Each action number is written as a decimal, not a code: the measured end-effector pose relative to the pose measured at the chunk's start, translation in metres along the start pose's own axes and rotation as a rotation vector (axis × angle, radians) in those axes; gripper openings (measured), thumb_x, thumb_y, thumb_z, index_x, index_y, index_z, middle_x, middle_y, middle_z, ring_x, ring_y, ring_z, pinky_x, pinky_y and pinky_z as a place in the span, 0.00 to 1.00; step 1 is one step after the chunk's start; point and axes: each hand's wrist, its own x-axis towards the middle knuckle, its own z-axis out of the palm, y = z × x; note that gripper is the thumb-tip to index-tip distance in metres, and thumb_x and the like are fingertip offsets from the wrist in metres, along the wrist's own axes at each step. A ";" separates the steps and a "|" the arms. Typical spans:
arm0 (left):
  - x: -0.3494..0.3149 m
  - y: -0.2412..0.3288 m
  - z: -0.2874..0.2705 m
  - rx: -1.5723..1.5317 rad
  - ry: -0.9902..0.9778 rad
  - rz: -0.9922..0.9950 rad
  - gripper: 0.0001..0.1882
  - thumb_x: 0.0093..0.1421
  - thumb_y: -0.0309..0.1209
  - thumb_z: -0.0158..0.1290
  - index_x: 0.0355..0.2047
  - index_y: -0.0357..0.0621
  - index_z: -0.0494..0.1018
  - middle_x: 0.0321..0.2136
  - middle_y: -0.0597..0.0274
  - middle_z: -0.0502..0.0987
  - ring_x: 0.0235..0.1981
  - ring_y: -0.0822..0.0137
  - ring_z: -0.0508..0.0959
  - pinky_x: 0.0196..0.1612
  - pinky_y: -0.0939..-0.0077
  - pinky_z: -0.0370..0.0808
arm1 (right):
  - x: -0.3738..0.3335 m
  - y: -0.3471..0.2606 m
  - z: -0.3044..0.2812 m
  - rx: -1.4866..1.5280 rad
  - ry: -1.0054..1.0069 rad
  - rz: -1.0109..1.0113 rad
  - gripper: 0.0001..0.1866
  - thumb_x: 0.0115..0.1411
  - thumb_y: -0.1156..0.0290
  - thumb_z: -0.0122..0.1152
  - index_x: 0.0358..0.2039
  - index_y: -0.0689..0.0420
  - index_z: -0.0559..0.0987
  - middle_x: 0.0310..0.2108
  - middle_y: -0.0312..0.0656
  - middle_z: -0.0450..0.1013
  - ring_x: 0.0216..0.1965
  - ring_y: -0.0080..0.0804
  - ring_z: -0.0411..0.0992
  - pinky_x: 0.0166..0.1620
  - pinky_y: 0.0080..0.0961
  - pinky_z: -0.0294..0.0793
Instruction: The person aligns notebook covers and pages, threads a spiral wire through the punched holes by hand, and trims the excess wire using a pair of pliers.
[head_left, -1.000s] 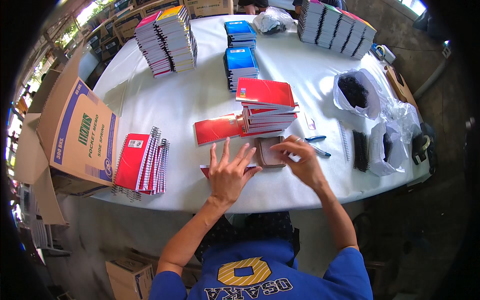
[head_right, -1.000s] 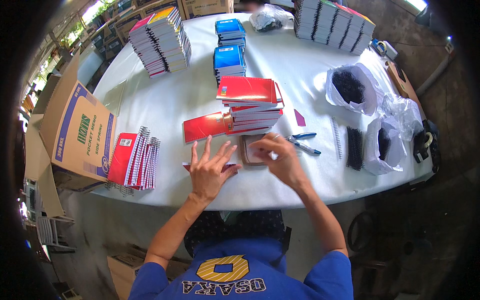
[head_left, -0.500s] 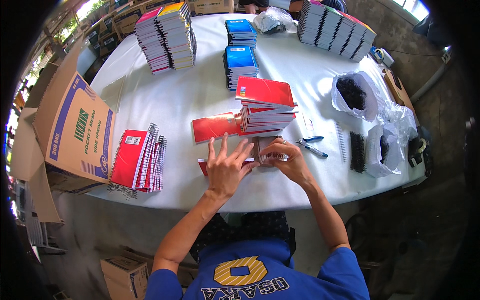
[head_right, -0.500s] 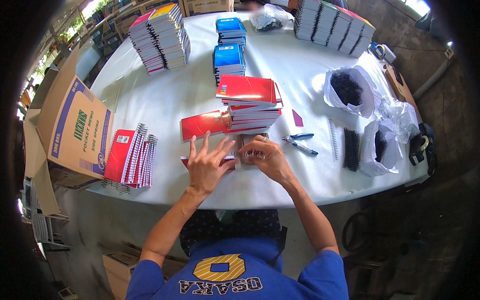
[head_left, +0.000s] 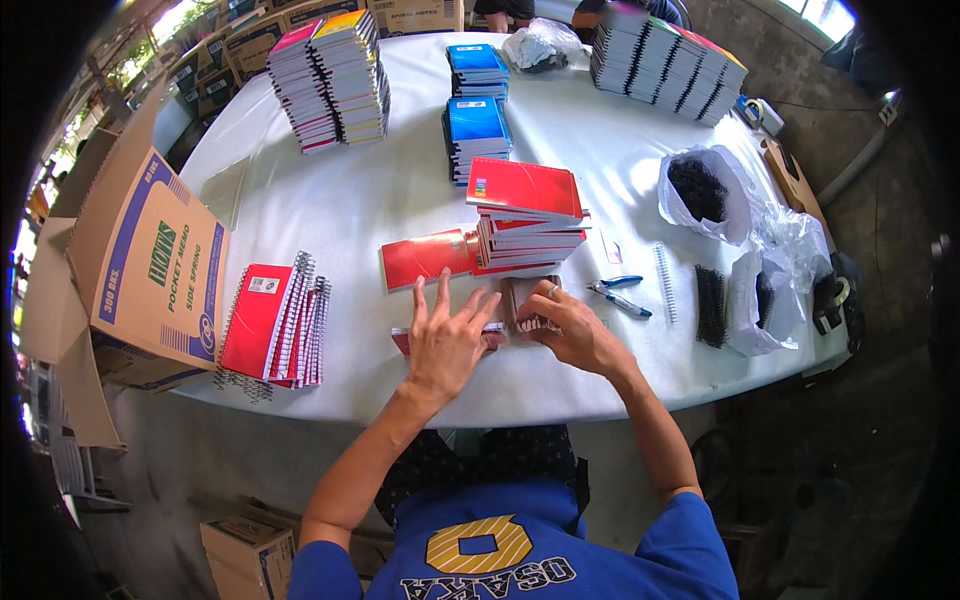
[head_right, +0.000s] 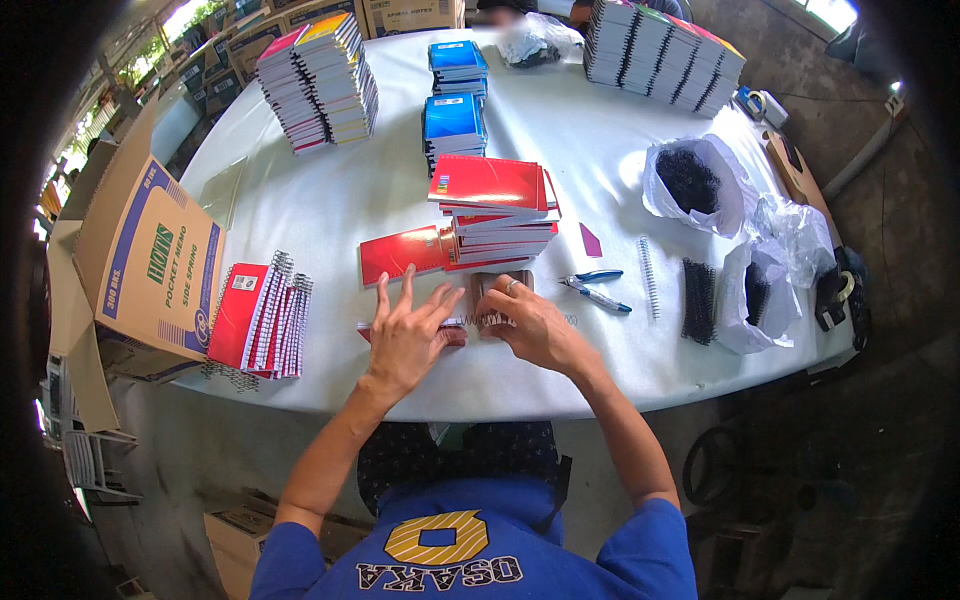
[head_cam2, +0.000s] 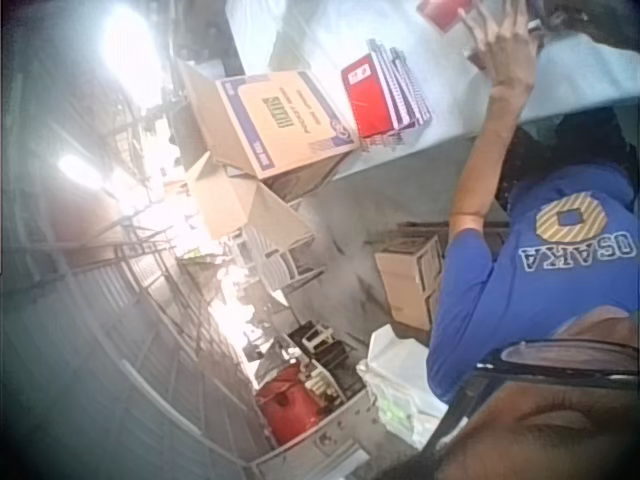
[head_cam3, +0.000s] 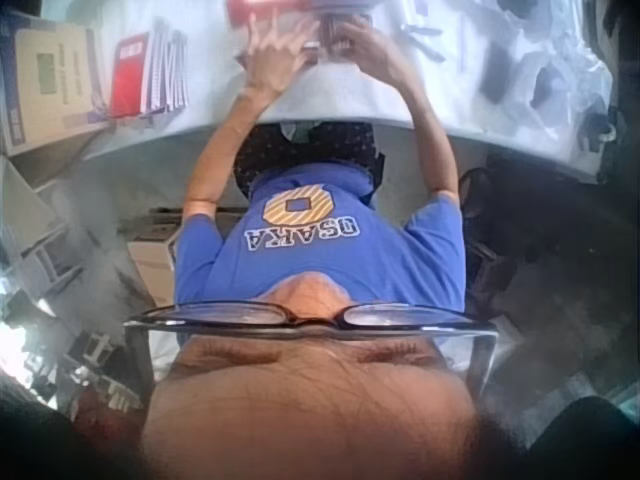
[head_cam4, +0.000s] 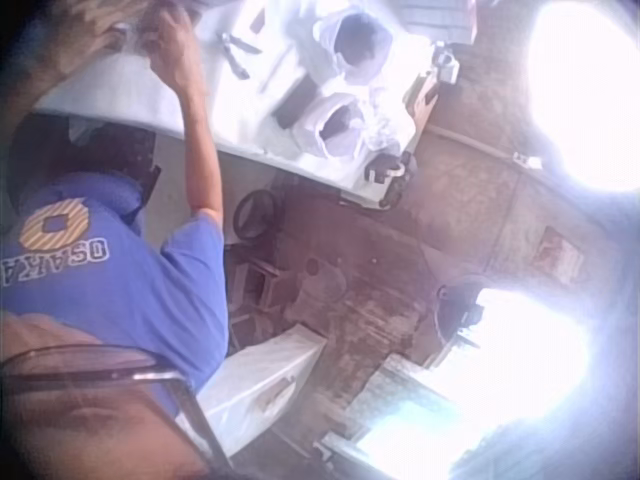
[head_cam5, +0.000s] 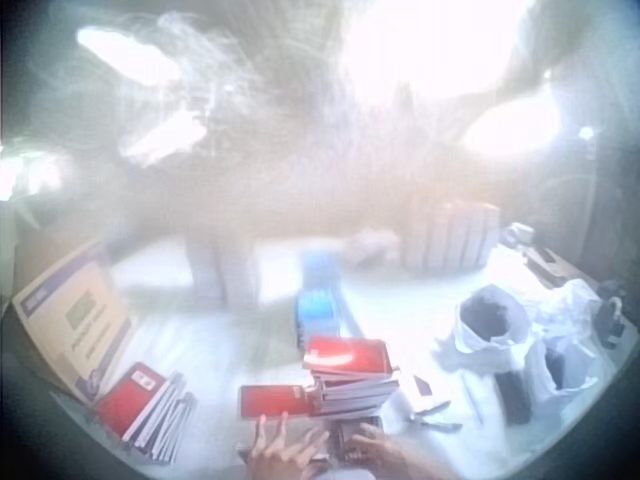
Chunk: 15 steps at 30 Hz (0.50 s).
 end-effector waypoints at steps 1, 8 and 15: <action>0.000 -0.002 -0.001 -0.010 -0.033 0.019 0.31 0.54 0.49 0.58 0.58 0.57 0.71 0.52 0.70 0.77 0.59 0.47 0.69 0.65 0.38 0.53 | 0.000 -0.004 0.001 -0.045 0.065 -0.019 0.11 0.52 0.77 0.66 0.37 0.58 0.78 0.33 0.40 0.72 0.37 0.42 0.72 0.42 0.35 0.71; 0.003 -0.008 0.000 -0.126 -0.131 0.002 0.30 0.55 0.49 0.57 0.57 0.56 0.71 0.50 0.66 0.78 0.57 0.51 0.72 0.63 0.43 0.60 | -0.004 0.009 0.013 -0.196 0.188 -0.209 0.10 0.50 0.76 0.67 0.32 0.54 0.77 0.33 0.37 0.70 0.39 0.36 0.70 0.46 0.34 0.65; 0.007 -0.008 -0.001 -0.145 -0.200 -0.027 0.30 0.56 0.51 0.56 0.57 0.57 0.71 0.49 0.64 0.78 0.54 0.53 0.74 0.60 0.46 0.65 | -0.007 0.018 0.027 -0.401 0.401 -0.393 0.11 0.47 0.79 0.64 0.33 0.55 0.77 0.34 0.37 0.69 0.37 0.36 0.70 0.45 0.35 0.66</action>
